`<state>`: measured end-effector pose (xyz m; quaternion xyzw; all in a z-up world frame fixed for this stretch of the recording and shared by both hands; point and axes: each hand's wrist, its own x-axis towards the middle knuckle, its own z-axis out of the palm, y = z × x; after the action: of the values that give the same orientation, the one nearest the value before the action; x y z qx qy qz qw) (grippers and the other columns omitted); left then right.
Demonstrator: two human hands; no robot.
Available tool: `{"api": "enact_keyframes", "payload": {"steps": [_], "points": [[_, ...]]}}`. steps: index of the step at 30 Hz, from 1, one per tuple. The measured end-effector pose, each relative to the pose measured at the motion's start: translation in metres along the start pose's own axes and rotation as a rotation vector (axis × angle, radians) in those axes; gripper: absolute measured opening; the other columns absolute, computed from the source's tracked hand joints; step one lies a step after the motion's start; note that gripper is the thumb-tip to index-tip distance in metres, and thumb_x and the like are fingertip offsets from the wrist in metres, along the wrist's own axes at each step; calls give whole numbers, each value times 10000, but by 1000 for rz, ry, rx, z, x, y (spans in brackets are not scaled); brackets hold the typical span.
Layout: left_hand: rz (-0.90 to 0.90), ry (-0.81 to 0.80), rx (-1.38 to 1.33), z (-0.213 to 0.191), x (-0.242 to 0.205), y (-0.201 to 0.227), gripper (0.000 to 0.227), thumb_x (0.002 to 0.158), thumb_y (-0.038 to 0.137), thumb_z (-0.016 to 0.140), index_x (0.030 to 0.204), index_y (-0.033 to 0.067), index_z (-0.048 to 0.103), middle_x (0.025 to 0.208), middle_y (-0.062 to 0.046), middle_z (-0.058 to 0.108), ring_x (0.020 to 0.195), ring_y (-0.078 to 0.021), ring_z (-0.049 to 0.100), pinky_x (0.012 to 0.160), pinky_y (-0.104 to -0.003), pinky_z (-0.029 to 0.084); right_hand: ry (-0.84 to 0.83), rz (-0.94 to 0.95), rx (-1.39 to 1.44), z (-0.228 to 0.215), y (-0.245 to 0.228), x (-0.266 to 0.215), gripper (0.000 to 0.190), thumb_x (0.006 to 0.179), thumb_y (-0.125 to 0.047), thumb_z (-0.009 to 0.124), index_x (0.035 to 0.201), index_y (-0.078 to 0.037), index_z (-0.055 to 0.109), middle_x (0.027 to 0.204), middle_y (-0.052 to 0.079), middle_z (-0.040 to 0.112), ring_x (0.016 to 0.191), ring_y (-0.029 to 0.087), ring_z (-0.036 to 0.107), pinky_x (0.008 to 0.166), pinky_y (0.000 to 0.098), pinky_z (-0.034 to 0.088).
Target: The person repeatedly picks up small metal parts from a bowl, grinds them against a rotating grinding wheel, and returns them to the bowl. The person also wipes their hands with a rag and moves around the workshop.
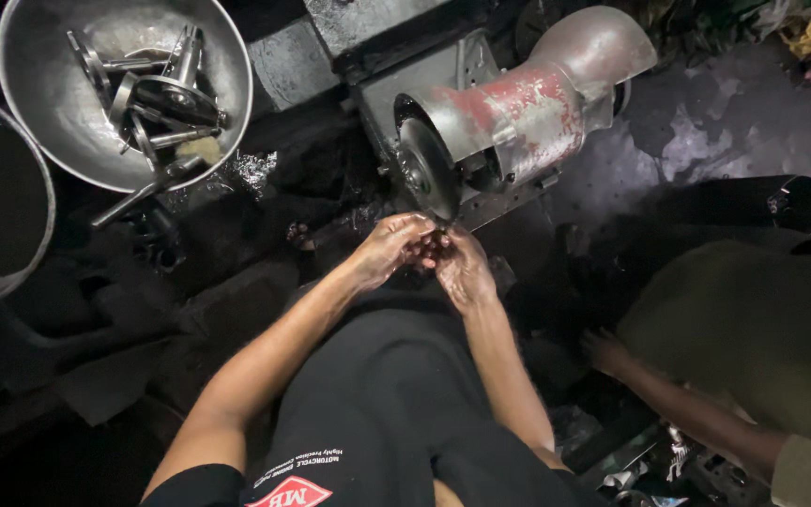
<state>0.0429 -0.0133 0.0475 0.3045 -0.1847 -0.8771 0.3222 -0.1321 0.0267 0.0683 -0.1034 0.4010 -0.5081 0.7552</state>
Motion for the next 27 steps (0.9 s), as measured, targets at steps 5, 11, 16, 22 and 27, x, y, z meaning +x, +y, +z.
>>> {"api": "enact_keyframes", "payload": {"steps": [5,11,16,22,27], "points": [[59,30,12,-10,2,1,203,1037,202,611,1100,27,692,981,-55,721,809,-114,692,734,-306,632,-40,28,25,-8,12,19,211,1018,-243,604,1006,-35,627,1005,122,673,918,264,668,756,358,547],[84,-9,-26,-4,5,-7,216,1054,197,600,1106,9,692,988,-66,731,796,-128,680,741,-323,631,37,-4,30,-18,14,15,197,1023,-231,607,948,-48,595,977,119,667,903,257,662,780,340,552],[123,5,-11,-7,-1,-6,211,1057,184,581,1115,12,688,986,-71,737,821,-138,703,743,-332,635,36,14,27,0,15,13,180,1023,-227,612,974,-54,621,950,96,660,855,233,648,685,298,500],[94,-21,53,-5,-3,-7,221,1063,192,577,1117,7,685,985,-65,736,817,-134,699,755,-325,631,66,-81,51,11,12,0,135,1020,-209,591,1011,-79,628,911,12,619,838,177,627,643,276,472],[169,35,72,-6,-3,1,225,1091,200,576,1142,8,684,995,-51,709,840,-114,683,776,-311,626,158,-86,65,15,26,9,123,1024,-191,584,1006,-79,632,921,12,626,842,145,606,664,270,478]]}}
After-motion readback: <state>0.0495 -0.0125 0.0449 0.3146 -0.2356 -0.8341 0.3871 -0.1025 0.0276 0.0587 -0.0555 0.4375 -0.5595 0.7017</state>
